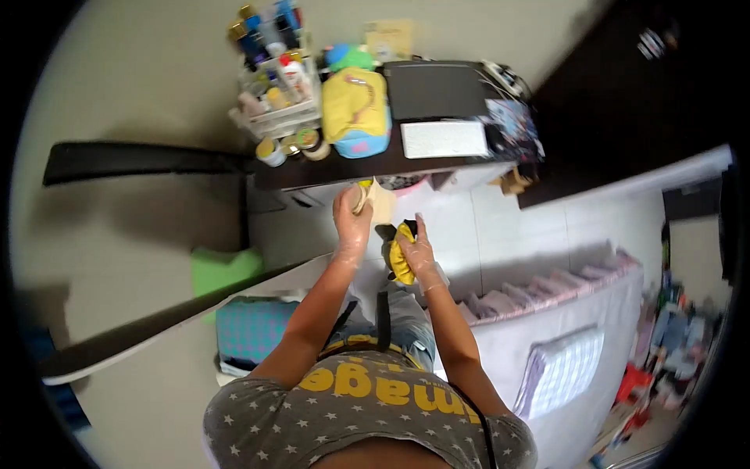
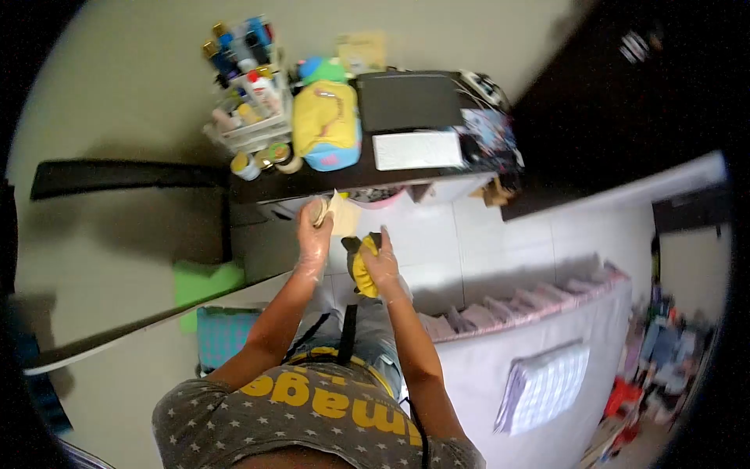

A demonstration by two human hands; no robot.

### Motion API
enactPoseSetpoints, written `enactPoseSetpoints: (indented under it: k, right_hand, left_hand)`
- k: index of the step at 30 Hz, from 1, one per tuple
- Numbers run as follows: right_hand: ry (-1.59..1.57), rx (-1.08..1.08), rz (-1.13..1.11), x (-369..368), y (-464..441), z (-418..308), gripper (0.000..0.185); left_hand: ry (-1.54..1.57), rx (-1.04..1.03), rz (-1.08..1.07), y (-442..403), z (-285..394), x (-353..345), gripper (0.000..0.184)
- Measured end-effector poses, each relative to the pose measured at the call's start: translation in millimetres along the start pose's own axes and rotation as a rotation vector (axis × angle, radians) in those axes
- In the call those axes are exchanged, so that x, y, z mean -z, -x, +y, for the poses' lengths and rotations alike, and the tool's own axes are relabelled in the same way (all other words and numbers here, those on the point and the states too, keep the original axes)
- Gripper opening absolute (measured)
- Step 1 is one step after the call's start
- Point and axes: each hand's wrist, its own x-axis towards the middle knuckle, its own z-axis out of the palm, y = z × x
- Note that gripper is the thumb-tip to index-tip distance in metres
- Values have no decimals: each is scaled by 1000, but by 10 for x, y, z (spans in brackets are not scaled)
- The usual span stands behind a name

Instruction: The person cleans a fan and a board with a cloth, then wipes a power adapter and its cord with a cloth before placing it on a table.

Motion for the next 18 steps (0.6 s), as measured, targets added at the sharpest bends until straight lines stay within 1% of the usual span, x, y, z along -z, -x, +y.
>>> enactPoseSetpoints:
  k: [2, 3, 4, 6, 7, 8, 10, 11, 12, 13, 14, 15, 16, 18]
  right_hand:
    - [129, 7, 75, 107, 324, -30, 74]
    - [84, -44, 24, 170, 479, -29, 75]
    - [59, -70, 90, 199, 654, 4, 75]
    - [-18, 31, 57, 175, 1044, 125, 74]
    - [-49, 48, 123, 120, 1224, 237, 73]
    - [-78, 21, 201, 54, 1416, 349, 73]
    - [-271, 5, 319, -108, 1828, 499, 72]
    - [-372, 41, 385, -205, 2023, 658, 71]
    - [-362, -8, 460, -264, 2256, 685, 68]
    - [-370, -97, 482, -278, 2544, 610, 67]
    - [-391, -190, 500, -319, 2852, 544, 67]
    - [-435, -204, 548, -393, 3078, 589, 66]
    - [-489, -134, 680, -532, 3247, 698, 65]
    - [-355, -75, 929, -737, 3555, 969, 63]
  left_hand:
    - [343, 147, -212, 344, 21, -98, 39]
    - [345, 94, -331, 381, 253, 32, 36]
    - [374, 71, -396, 470, 341, 85, 36]
    - [708, 454, -589, 635, 452, 162, 37]
    - [687, 380, -673, 673, 502, 214, 37]
    - [666, 349, -766, 723, 600, 283, 40]
    - [716, 274, -935, 888, 703, 357, 48]
    - [727, 252, -1024, 1022, 790, 444, 48]
    - [740, 276, -1107, 1159, 909, 508, 53]
    - [750, 301, -1197, 1329, 1013, 551, 57]
    - [783, 252, -1292, 1530, 1032, 600, 62]
    - [828, 245, -1393, 1724, 1084, 673, 60]
    - [871, 237, -1493, 1890, 1155, 758, 59]
    - [860, 158, -1665, 2231, 1264, 880, 57]
